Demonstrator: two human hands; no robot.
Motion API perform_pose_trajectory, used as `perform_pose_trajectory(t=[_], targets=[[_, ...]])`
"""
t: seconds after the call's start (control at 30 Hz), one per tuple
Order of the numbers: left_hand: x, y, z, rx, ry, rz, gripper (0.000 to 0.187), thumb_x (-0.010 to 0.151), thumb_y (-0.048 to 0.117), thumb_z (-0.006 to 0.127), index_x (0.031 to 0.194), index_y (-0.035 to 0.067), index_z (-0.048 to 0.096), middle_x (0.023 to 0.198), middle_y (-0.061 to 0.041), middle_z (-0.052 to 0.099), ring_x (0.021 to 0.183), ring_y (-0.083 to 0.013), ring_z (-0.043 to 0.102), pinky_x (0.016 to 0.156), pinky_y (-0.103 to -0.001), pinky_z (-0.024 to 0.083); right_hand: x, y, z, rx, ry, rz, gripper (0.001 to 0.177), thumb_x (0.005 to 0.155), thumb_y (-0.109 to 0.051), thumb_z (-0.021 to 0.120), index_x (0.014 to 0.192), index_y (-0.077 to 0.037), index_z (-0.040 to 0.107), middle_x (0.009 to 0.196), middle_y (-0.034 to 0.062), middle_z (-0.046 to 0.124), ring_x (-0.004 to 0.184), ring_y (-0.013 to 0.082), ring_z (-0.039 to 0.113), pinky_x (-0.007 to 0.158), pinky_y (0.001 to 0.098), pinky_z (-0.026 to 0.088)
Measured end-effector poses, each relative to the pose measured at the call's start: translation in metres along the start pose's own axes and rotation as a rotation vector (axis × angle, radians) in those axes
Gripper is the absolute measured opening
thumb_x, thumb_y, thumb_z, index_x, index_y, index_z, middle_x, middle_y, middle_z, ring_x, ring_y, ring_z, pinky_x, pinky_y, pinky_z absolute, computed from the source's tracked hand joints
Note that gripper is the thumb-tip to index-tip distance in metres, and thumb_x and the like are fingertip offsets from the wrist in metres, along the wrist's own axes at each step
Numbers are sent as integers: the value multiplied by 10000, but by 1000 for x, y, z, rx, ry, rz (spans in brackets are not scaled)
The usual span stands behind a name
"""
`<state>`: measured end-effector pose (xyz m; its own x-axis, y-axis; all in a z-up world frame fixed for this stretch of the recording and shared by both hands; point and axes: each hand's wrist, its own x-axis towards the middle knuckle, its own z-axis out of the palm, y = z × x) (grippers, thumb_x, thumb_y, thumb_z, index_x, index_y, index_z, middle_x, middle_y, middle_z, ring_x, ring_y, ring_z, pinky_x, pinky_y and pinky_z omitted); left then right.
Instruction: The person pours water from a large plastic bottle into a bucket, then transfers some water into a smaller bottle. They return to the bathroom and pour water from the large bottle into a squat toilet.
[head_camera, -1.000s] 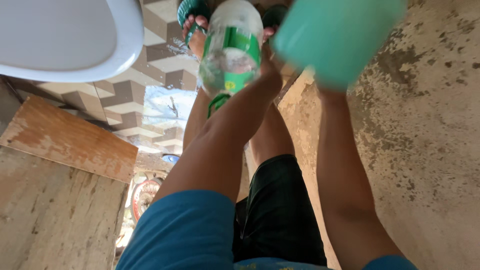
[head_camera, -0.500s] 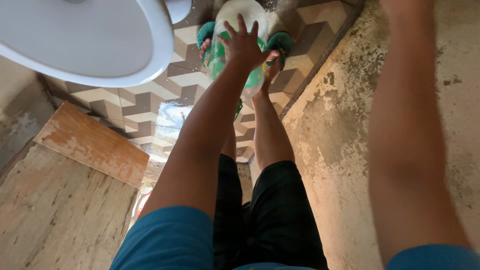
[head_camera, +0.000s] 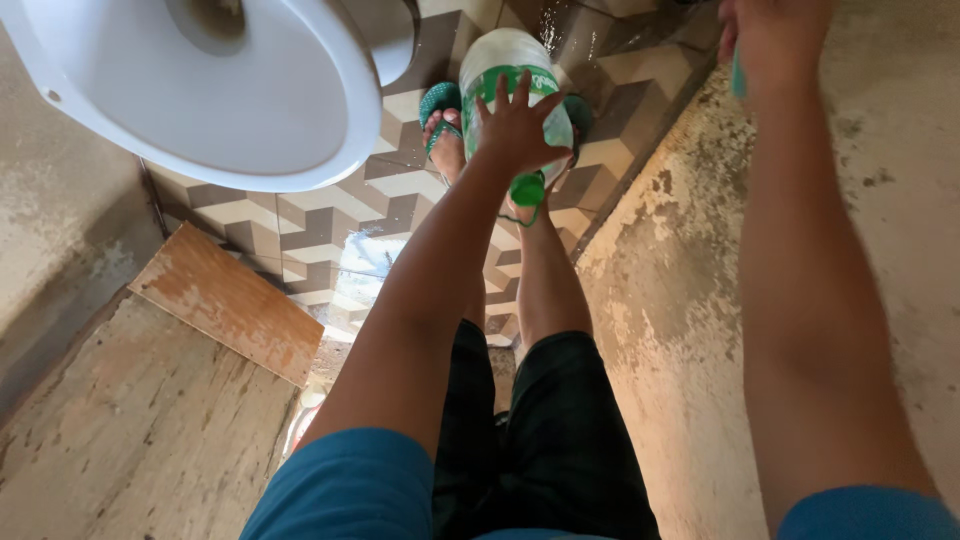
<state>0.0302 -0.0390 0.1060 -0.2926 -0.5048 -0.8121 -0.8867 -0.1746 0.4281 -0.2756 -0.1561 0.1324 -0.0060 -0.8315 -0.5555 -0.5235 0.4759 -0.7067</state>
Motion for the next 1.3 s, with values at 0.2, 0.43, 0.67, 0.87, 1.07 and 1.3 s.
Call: perform_pose_trajectory(t=[0.2,0.43,0.67,0.87,1.07,1.3], targets=[[11,8,-11,82,-20,5,993,679,673,825,1534,411,393,1706,-105,110,1560,-462,52,1165,-780,99,-112,-23,-15,200,-37,-240,186,1107,73,567,1282,12,584,1033,113,681,802,141,643,676,312,570],[53,4,7,95,116,-115,915,799,574,745,1576,286,357,1689,-128,96,1521,-510,32,1160,-755,93,-199,-47,36,-313,28,-215,207,1058,-48,634,1263,-27,625,1060,134,726,894,239,718,801,387,602],[12,23,-18,164,-131,-202,936,825,602,778,1570,221,359,1710,-186,8,1563,-456,-43,1212,-704,45,-238,-60,68,-538,165,-202,259,1053,-57,595,1309,-11,599,1119,172,663,986,351,664,797,444,539],[-35,33,13,188,162,-226,885,897,182,718,1634,350,257,1682,-182,-43,1436,-653,102,1047,-809,321,-199,-47,60,-578,254,-234,363,1064,-20,576,1422,-15,511,1294,193,596,1175,373,647,955,460,562],[-46,28,27,-33,216,-177,860,917,136,689,1600,448,269,1718,-186,-56,1435,-768,132,864,-611,558,-79,-37,37,-716,227,-184,316,1064,-74,643,1335,17,509,1297,223,619,1153,394,668,944,475,570],[-70,13,16,-89,283,-63,1177,718,442,891,1601,172,162,1645,-246,83,1473,-557,231,1161,-538,387,-116,-48,104,-600,-170,-346,627,852,-11,728,1442,-50,518,1467,241,444,1345,433,441,1101,495,418]])
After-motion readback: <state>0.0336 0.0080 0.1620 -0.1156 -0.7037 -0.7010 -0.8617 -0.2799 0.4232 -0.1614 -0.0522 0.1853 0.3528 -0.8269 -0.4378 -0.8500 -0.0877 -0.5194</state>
